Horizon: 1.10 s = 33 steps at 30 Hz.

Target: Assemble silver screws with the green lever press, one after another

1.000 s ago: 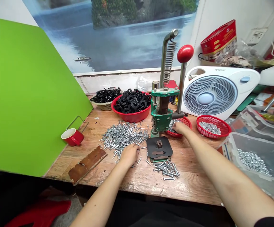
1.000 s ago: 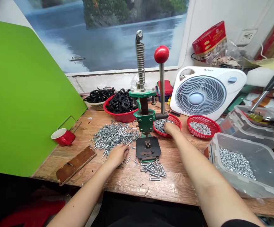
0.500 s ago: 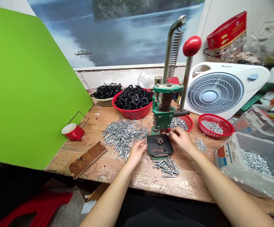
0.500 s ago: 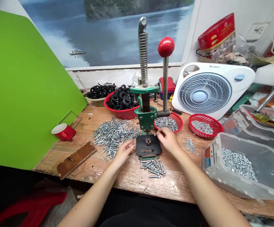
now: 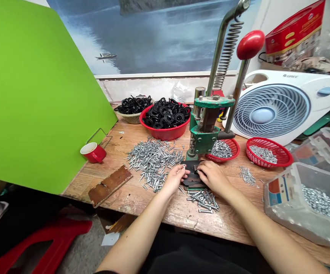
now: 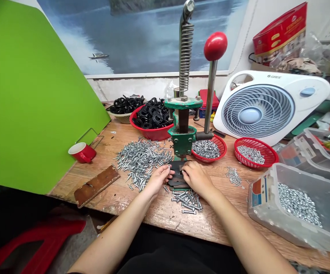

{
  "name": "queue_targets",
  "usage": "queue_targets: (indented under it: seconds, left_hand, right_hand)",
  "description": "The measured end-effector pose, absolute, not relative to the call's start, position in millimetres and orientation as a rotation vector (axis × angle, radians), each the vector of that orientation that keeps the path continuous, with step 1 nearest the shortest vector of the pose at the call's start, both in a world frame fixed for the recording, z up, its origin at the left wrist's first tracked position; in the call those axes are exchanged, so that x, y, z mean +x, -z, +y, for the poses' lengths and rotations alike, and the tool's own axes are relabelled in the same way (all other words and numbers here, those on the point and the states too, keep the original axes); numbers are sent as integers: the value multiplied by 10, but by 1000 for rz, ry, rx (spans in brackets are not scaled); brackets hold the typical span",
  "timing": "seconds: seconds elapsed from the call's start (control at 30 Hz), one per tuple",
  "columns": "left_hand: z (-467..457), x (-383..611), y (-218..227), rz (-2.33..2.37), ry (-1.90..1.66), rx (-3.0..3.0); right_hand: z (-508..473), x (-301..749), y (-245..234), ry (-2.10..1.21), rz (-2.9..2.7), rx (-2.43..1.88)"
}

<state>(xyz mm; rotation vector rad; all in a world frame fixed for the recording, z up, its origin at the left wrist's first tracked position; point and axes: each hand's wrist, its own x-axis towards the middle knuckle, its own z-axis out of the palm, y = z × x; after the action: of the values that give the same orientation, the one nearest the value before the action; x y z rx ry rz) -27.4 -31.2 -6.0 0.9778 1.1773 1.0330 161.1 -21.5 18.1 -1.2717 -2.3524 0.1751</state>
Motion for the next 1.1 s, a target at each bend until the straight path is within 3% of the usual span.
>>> queue_targets:
  seconds: [0.33, 0.67, 1.1]
  left_hand:
    - [-235, -190, -12, 1219, -1055, 1074]
    - [-161, -65, -22, 944, -1077, 835]
    - [-112, -12, -42, 948, -1089, 807]
  right_hand:
    - [-190, 1625, -166, -103, -2426, -1256]
    - [-174, 1580, 35, -294, -2314, -1289]
    - [-130, 1462, 119, -480, -2059, -1388]
